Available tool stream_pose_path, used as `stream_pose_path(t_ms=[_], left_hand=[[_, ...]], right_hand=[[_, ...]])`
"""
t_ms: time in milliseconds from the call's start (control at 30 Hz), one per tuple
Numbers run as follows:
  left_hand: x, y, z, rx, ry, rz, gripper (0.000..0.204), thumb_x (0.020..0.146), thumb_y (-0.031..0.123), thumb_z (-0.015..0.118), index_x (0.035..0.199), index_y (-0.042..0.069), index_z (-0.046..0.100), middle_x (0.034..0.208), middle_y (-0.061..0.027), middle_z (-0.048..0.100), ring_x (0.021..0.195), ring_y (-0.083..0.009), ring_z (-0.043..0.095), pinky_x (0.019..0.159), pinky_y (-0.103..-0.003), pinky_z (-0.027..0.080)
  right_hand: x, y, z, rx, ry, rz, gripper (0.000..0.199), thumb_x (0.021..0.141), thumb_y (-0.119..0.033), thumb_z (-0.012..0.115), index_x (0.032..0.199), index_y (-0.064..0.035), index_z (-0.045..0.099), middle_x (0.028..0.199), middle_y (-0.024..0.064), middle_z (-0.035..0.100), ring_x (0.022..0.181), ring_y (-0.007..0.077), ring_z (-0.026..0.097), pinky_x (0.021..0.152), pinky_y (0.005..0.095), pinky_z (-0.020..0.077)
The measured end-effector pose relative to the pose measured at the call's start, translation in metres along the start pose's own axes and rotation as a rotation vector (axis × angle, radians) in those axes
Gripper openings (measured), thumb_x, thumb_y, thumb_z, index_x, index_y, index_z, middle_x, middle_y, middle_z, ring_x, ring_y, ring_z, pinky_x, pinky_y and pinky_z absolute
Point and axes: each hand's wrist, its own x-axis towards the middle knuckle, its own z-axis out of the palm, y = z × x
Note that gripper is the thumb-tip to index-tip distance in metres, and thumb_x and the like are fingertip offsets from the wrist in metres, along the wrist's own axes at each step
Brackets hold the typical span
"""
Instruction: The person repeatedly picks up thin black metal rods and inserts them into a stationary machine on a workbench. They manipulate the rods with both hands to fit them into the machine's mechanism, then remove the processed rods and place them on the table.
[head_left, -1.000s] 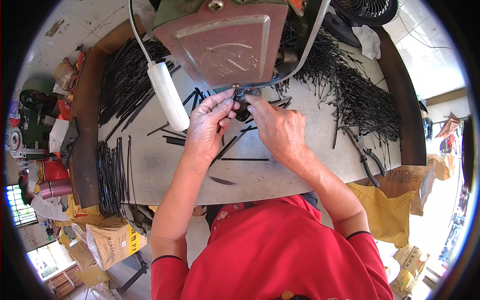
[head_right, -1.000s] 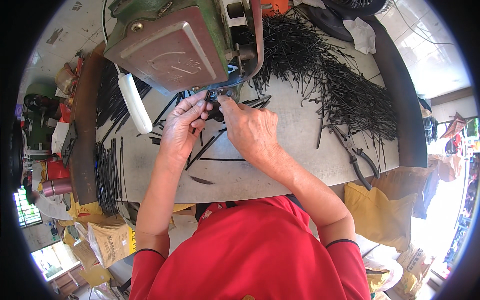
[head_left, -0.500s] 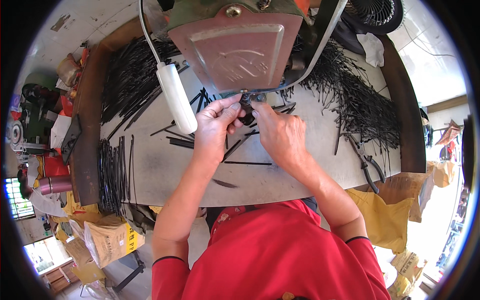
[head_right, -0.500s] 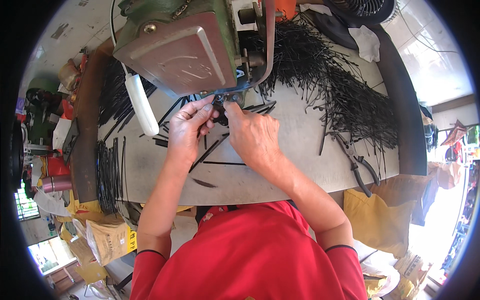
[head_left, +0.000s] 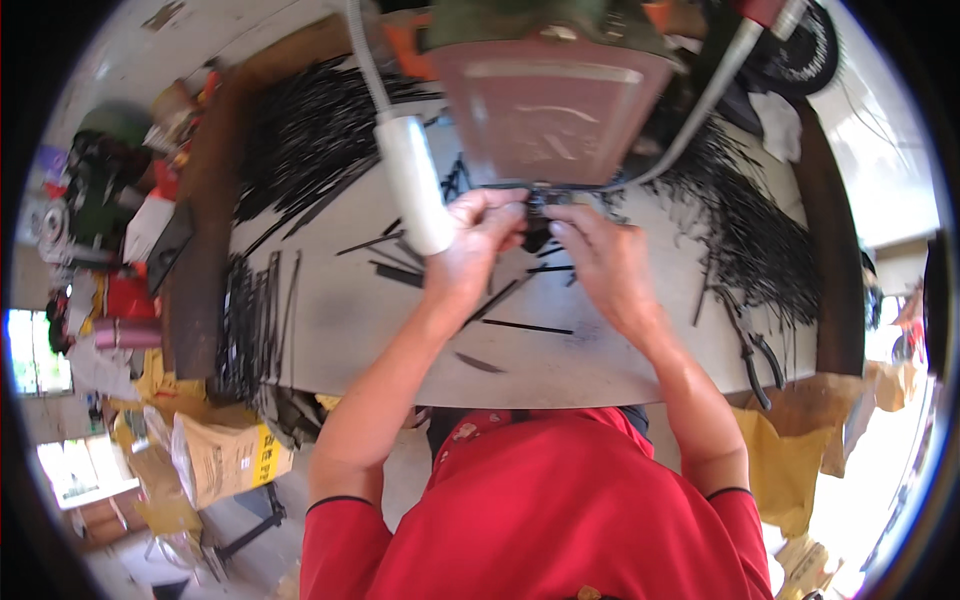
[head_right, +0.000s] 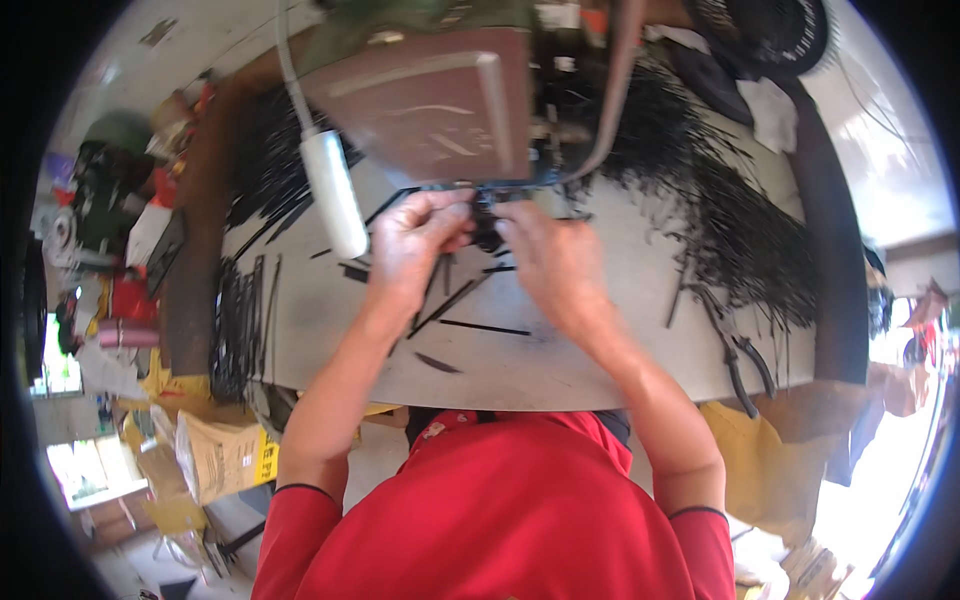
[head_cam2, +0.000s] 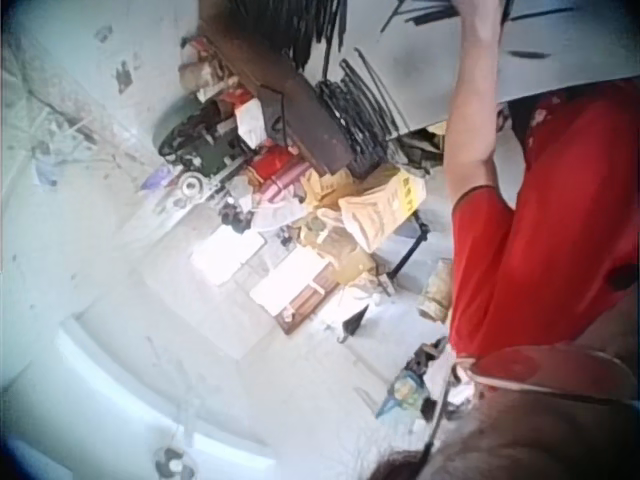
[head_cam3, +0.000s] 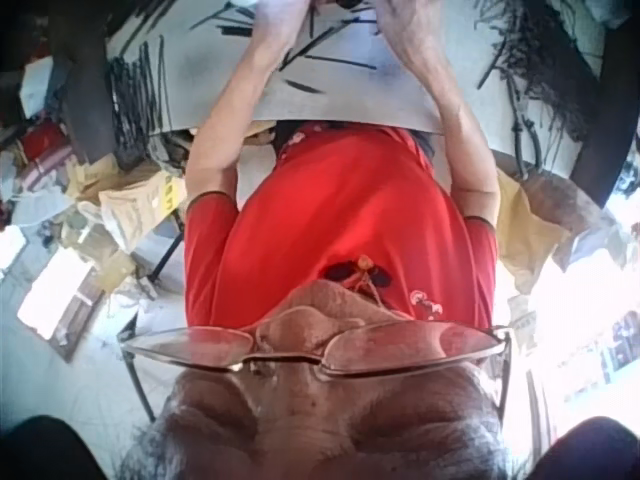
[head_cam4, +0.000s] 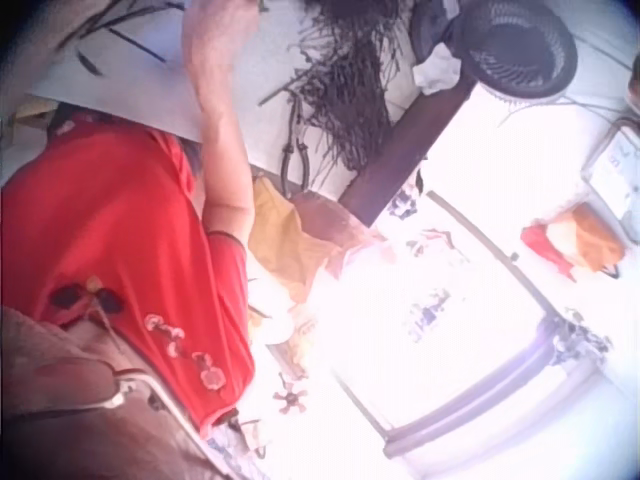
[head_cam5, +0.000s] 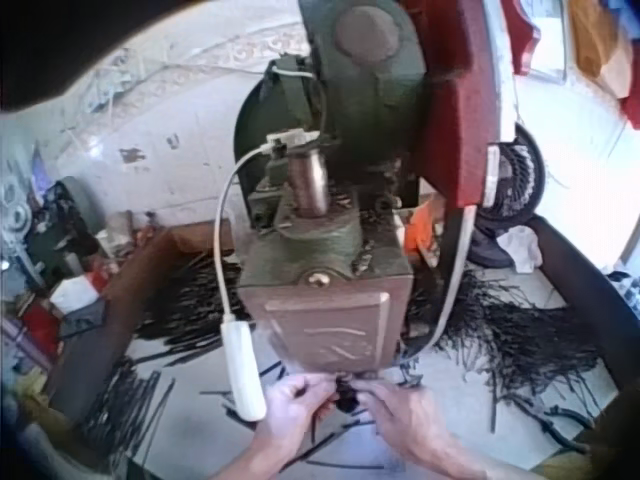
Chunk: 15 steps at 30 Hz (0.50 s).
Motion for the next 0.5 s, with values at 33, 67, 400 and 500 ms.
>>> stream_pose_path(t_ms=[33,67,400,500], left_hand=[[0.001,-0.008,-0.001,-0.05,-0.032,0.05,0.021,0.087,0.01,0.063,0.103,-0.001,0.063,0.082,-0.0057,0.066,0.071,-0.009,0.059,0.067,-0.022,0.047],[0.001,-0.007,-0.003,-0.127,-0.075,-0.03,0.02,0.086,0.011,0.063,0.102,-0.001,0.061,0.083,-0.0072,0.067,0.071,-0.0103,0.061,0.069,-0.023,0.047],[-0.023,0.002,-0.003,-0.538,-0.176,-0.291,0.01,0.086,0.007,0.06,0.092,0.004,0.052,0.095,-0.013,0.066,0.086,-0.0201,0.067,0.074,-0.028,0.056],[-0.031,-0.008,0.006,-0.498,-0.103,-0.132,0.01,0.084,0.005,0.061,0.09,0.003,0.053,0.094,-0.014,0.066,0.083,-0.0197,0.067,0.074,-0.029,0.056]], right_hand=[[0.001,-0.001,-0.003,0.083,-0.037,0.027,0.017,0.088,-0.017,0.059,0.102,-0.0089,0.064,0.067,0.0146,0.063,0.058,0.0311,0.063,0.054,0.0392,0.0493],[0.0,-0.004,-0.006,0.077,-0.036,0.021,0.017,0.088,-0.016,0.059,0.103,-0.0088,0.064,0.068,0.0146,0.064,0.058,0.0299,0.063,0.054,0.0378,0.0491],[-0.033,-0.014,-0.015,0.872,-0.023,0.392,0.042,0.087,-0.006,0.062,0.127,-0.0023,0.049,0.093,0.0026,0.058,0.07,0.0107,0.055,0.059,0.0226,0.046],[-0.041,-0.011,0.005,1.541,0.129,0.569,0.049,0.087,-0.007,0.063,0.131,-0.0009,0.044,0.095,0.0037,0.059,0.075,0.0106,0.056,0.064,0.0226,0.0476]])
